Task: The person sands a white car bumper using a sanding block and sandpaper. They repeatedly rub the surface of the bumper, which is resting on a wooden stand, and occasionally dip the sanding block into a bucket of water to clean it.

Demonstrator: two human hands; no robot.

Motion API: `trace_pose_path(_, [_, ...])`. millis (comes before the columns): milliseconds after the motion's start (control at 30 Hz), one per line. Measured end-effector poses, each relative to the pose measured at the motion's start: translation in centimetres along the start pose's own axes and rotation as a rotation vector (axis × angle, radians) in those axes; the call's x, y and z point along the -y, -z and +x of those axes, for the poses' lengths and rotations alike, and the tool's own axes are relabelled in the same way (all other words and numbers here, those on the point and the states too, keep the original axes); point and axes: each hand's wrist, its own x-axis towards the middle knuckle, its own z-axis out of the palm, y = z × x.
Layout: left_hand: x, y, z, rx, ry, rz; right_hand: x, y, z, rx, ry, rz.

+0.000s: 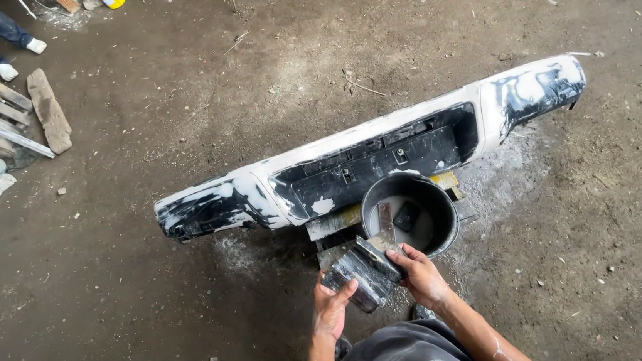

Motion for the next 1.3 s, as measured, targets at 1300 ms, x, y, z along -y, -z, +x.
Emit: trace_pose_path(1300, [-4.5,-5.5,-0.5,-0.041,0.029,0.435,-0.3,2.1,-2.4,0.021,0.131,-0.028])
